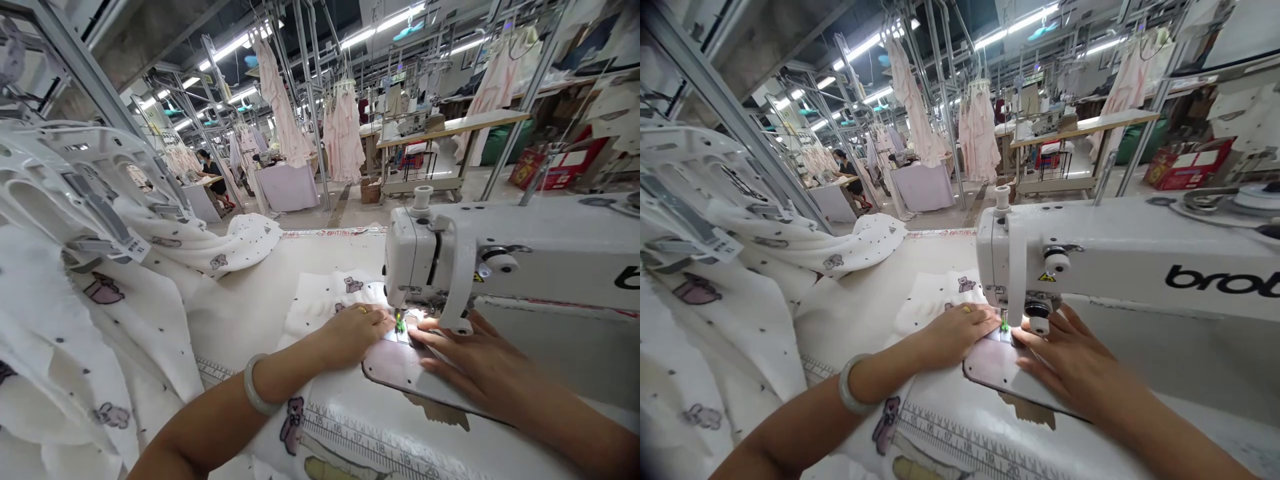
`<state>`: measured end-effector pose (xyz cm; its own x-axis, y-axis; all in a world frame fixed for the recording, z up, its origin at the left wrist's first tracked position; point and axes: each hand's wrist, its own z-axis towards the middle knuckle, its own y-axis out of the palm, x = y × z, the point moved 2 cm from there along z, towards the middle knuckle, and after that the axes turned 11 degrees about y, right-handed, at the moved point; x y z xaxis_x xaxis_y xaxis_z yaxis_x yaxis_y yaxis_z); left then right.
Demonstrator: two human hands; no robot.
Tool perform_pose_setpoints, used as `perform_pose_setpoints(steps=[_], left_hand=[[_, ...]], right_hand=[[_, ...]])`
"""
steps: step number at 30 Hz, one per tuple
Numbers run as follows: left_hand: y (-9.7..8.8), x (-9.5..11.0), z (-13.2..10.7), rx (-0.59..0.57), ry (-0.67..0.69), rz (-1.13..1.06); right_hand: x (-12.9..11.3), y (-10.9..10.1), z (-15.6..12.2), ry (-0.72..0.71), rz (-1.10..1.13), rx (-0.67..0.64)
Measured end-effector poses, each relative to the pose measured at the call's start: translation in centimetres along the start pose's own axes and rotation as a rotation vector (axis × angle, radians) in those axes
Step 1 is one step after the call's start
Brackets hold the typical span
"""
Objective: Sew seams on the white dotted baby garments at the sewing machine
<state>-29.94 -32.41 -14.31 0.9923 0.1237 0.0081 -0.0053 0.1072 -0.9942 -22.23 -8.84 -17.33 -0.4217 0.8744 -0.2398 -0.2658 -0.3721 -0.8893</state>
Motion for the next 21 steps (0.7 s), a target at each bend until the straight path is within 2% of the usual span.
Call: perform_pose_setpoints(steps=[6,12,14,17,21], left_hand=[[-0.3,-0.1,-0.2,0.023,-0.01,-0.046],[0.5,-0.4,-0.3,0.053,-0.006,-0.071],[0.7,-1.1,-0.2,0.071,0.001,-0.092],[0.5,-4.2,-0.4,0.057,-0.083,-0.134],[-1.2,-11.0,-1.8,0.037,-0.307,-0.131]], right_hand=[[0.1,-0.1,0.0,-0.01,-0.055,-0.063],[0.3,-0.2,0.0,0.017,-0.018,-0.074],[0.3,-0.2,0.0,0.044,-0.004,-0.085],[0.2,-0.4,0.1,0.08,0.005,-0.109],[-0.1,-0.8,0.4,0.093,0.011,-0.124]])
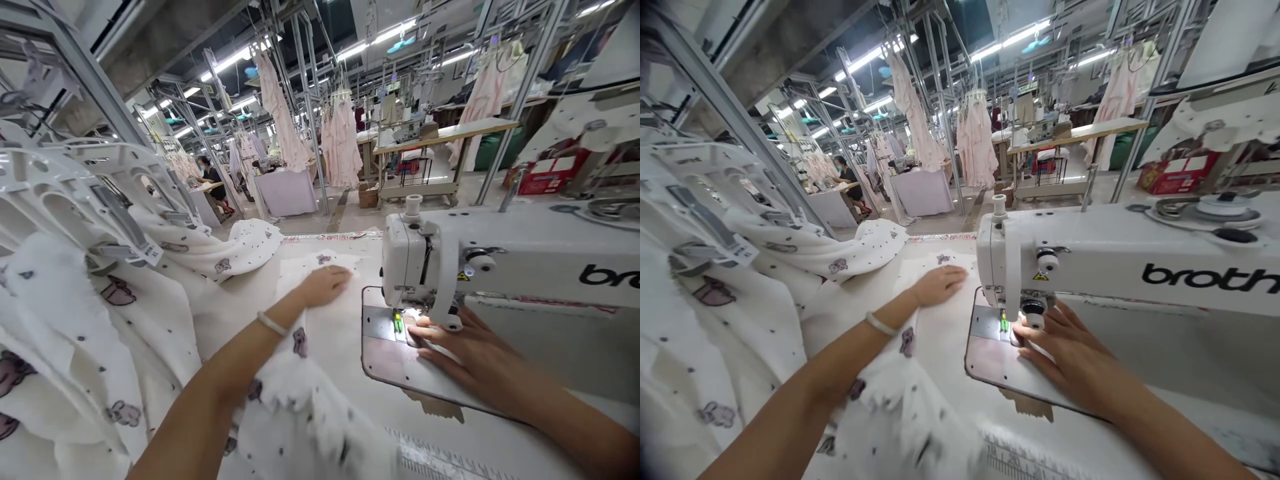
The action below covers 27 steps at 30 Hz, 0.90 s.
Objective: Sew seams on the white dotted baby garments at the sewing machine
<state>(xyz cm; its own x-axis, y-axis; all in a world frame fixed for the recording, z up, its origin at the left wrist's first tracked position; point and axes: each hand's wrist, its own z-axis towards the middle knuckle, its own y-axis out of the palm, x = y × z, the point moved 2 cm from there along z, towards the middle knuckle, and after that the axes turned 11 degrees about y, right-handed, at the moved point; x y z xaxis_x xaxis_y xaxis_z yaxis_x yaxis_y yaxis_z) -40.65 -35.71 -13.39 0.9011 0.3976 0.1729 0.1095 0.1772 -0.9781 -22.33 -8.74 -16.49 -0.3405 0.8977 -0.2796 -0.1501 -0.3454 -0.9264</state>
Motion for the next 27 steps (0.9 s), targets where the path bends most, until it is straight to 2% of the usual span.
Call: perform_pose_setpoints(steps=[3,5,7,9,12,15,17,19,23,25,27], left_hand=[[-2.2,-3.6,-0.6,0.01,-0.171,0.011],[-3.1,-3.7,-1.3,0.003,-0.249,0.003],[-3.3,-1.8,-2.0,-0.007,-0.261,-0.029],[-2.6,1.7,-2.7,-0.02,-0.217,-0.083],[-0.7,7.4,-3.3,-0.034,-0.128,-0.182],[1.2,11.2,-3.5,0.008,-0.166,-0.268],[1.9,12.3,-3.6,0.027,-0.201,-0.307],[2.1,12.6,-3.7,0.048,-0.177,-0.366],[2.0,12.1,-3.7,0.129,-0.091,-0.446],[1.9,12.0,-3.8,0.205,-0.048,-0.34],[1.8,12.4,-3.8,0.233,0.082,-0.141]], right_hand=[[0.0,-0.3,0.1,-0.002,0.0,-0.011],[-0.1,-0.4,0.1,-0.002,-0.003,-0.012],[-0.2,-0.3,0.1,-0.008,-0.008,-0.016],[-0.4,-0.1,0.0,-0.039,-0.003,-0.031],[-0.7,0.1,-0.3,-0.074,0.026,-0.004],[-1.2,-0.2,-0.6,-0.151,0.05,0.089],[-1.8,-0.8,-0.8,-0.236,0.056,0.107],[-2.5,-1.3,-0.8,-0.286,0.075,0.09],[-3.6,-1.7,-0.6,-0.265,0.154,-0.036],[-3.9,-1.8,-0.6,-0.231,0.174,-0.105],[-4.1,-1.9,-0.7,-0.212,0.188,-0.148]])
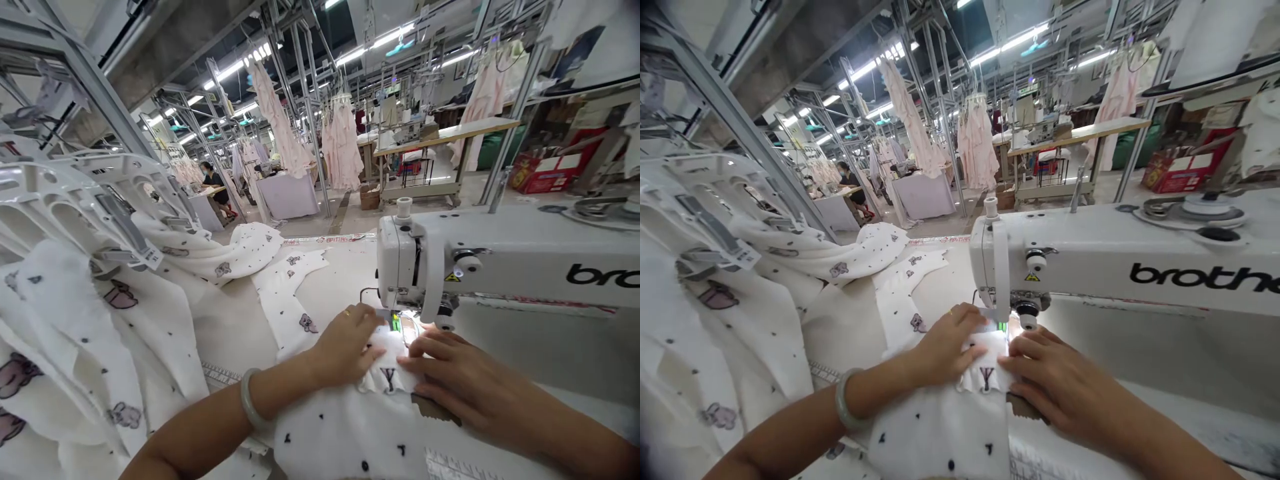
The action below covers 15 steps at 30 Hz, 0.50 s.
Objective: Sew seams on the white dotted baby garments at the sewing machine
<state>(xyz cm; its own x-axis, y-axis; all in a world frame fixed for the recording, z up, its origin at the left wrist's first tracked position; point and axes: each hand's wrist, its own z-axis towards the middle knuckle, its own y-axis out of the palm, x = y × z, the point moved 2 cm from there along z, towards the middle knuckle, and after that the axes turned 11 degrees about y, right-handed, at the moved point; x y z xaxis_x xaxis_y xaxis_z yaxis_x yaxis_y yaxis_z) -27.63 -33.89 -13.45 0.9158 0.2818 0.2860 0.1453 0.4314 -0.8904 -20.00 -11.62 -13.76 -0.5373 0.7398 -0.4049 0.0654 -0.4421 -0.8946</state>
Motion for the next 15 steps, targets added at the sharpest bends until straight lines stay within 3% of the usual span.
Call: perform_pose_setpoints(steps=[2,4,7,12,15], left_hand=[[0.3,0.8,-0.2,-0.101,0.216,0.141],[0.7,1.3,-0.6,-0.214,0.341,0.191],[1.2,1.5,-1.0,-0.239,0.331,0.172],[1.5,1.1,-1.0,-0.154,0.364,0.089],[1.5,0.7,-0.7,-0.171,0.379,0.108]], right_hand=[[-0.3,-0.2,-0.1,0.001,0.009,-0.023],[-0.5,-0.3,-0.2,-0.012,0.009,-0.034],[-0.1,-0.1,-0.2,-0.022,-0.02,-0.017],[1.5,0.7,-0.1,-0.015,-0.152,0.191],[2.0,1.2,0.0,-0.045,-0.228,0.19]])
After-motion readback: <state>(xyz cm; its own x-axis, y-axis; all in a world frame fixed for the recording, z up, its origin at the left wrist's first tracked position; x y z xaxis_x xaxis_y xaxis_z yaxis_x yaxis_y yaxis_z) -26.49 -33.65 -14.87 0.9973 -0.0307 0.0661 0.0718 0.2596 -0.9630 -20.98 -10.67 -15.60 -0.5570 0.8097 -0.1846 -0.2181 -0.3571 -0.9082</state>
